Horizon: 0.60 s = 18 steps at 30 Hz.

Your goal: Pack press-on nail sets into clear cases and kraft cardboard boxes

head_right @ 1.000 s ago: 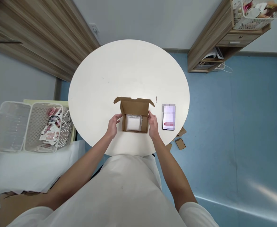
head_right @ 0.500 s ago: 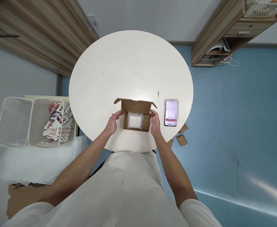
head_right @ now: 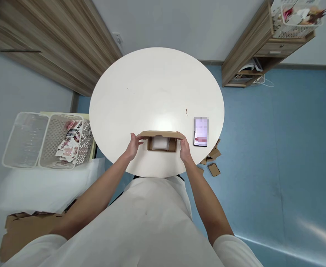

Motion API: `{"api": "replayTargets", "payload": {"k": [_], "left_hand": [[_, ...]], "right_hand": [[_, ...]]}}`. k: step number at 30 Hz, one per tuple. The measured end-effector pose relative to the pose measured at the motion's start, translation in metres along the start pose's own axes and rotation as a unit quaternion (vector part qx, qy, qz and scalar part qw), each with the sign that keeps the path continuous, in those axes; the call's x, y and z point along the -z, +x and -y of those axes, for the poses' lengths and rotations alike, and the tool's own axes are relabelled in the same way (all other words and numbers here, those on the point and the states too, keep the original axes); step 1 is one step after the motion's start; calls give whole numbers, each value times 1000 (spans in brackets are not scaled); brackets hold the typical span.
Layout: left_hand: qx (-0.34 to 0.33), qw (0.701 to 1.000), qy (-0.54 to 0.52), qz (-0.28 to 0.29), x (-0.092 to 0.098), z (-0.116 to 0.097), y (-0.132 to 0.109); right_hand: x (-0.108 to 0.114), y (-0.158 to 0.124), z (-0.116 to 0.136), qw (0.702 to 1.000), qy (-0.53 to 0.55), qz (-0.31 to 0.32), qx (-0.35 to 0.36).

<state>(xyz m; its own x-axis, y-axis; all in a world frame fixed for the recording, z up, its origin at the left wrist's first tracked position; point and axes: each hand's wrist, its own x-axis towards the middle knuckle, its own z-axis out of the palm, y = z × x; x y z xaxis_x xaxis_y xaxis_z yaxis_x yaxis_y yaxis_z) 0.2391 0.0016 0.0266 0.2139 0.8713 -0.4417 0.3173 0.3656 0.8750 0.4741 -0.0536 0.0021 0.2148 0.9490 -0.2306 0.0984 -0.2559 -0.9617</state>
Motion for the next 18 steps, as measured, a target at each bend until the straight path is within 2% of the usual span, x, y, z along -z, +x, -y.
{"api": "replayTargets", "payload": {"k": [5, 9, 13, 18], "left_hand": [[13, 999, -19, 23, 6, 0, -11], [22, 999, -12, 41, 9, -4, -21], [24, 998, 4, 51, 2, -1, -29], [46, 996, 79, -9, -11, 15, -34]], "right_hand": [[11, -9, -1, 996, 0, 62, -63], [16, -17, 6, 993, 7, 91, -75], [18, -24, 16, 990, 12, 101, -92], [12, -27, 10, 987, -21, 84, -133]]}}
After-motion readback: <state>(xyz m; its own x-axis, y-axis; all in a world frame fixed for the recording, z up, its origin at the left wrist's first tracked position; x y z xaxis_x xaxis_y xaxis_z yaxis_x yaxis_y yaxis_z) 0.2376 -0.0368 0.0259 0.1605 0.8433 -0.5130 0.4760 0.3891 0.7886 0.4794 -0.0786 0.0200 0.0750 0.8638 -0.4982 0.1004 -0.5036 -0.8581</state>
